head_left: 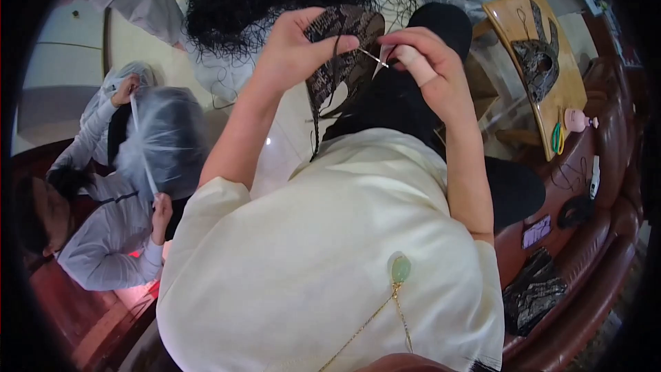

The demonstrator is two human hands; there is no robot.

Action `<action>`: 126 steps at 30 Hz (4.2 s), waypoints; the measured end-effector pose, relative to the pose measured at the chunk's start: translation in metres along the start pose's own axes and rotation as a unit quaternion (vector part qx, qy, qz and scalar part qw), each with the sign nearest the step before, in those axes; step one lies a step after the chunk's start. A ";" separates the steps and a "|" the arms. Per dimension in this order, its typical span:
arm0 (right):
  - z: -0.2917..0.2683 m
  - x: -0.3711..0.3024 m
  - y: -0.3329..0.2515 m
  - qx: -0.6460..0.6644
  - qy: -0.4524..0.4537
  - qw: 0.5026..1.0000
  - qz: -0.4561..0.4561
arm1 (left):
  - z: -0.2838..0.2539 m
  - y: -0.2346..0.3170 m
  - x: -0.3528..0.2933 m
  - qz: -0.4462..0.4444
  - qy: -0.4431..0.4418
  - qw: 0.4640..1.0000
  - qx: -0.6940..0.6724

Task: Manually stitching shoe components together using a needle and thread.

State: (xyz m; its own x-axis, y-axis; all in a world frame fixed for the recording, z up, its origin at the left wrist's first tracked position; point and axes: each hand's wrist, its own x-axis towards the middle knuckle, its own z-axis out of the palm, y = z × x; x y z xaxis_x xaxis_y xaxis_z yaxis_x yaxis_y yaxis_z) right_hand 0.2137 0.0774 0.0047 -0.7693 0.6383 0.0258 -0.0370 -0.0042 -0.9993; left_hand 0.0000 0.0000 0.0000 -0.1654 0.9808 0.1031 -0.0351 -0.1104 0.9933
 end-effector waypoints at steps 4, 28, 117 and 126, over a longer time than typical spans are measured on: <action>0.007 0.000 -0.015 -0.391 0.231 0.838 -0.303 | -0.001 0.005 -0.002 -0.022 0.028 0.999 0.037; -0.007 -0.039 -0.023 -0.144 0.180 0.951 -0.205 | -0.051 -0.004 -0.024 0.102 0.088 0.976 0.170; 0.010 -0.115 0.010 -0.389 0.233 0.880 -0.142 | 0.082 -0.001 -0.029 0.023 -0.206 0.972 0.114; -0.015 -0.120 0.001 -0.337 0.120 0.929 -0.094 | 0.068 -0.014 -0.019 -0.114 -0.228 0.966 -0.048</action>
State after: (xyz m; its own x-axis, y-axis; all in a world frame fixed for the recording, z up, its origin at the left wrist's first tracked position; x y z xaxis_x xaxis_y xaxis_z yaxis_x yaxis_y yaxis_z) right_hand 0.3156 0.0127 0.0002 -0.6224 0.7326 0.2755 0.3130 0.5556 -0.7703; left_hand 0.0708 -0.0061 -0.0119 0.3087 0.9475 -0.0832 -0.1149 0.1240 0.9856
